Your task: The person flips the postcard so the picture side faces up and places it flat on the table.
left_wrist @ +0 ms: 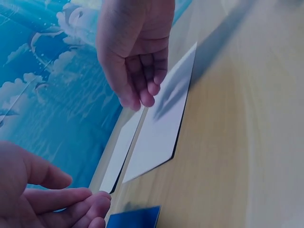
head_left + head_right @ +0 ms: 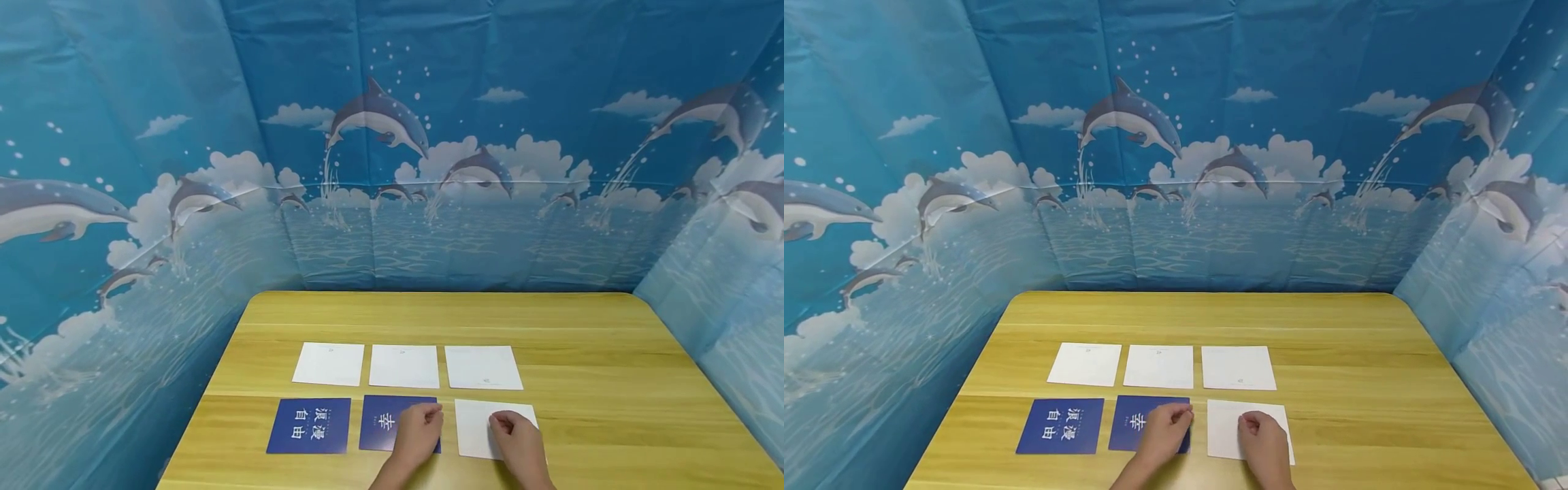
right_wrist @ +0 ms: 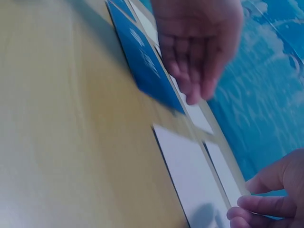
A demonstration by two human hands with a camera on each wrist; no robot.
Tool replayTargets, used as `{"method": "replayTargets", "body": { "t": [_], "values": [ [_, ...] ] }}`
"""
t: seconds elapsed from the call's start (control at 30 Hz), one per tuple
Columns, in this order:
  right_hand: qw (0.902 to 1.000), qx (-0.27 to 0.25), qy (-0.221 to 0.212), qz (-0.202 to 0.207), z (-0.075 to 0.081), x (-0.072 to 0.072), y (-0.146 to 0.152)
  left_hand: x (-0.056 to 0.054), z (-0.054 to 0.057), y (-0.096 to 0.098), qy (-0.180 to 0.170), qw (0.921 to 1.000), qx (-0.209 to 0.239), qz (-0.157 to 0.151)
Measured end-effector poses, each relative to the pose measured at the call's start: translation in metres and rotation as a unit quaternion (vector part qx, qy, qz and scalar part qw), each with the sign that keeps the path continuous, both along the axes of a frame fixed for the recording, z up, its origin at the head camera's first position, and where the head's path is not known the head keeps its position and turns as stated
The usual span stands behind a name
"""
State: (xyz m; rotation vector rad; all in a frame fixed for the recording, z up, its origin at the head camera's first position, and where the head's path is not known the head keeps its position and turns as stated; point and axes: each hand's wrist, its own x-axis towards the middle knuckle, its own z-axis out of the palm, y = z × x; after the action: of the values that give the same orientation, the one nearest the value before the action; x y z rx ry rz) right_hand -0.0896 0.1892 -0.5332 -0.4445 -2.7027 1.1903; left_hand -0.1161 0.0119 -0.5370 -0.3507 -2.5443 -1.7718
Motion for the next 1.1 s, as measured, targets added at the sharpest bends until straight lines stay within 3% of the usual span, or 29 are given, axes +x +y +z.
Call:
{"method": "replayTargets", "body": {
  "t": [0.2,0.43,0.77,1.1],
  "values": [
    [0.9989,-0.010,-0.029,-0.035,0.001,0.001,0.027,0.001,0.001,0.010,-0.009,0.9997,0.005,-0.021],
    [0.9971,0.004,0.009,-0.075,-0.001,0.002,0.050,0.000,-0.001,0.017,-0.001,0.9996,-0.023,-0.015],
    [0.9978,0.003,0.010,-0.066,-0.001,0.003,0.057,0.000,-0.002,0.022,0.010,0.9989,-0.046,-0.005],
    [0.9962,-0.004,0.010,-0.086,-0.004,0.001,0.053,0.001,0.001,0.027,0.004,0.9990,-0.045,0.002]
  ]
}}
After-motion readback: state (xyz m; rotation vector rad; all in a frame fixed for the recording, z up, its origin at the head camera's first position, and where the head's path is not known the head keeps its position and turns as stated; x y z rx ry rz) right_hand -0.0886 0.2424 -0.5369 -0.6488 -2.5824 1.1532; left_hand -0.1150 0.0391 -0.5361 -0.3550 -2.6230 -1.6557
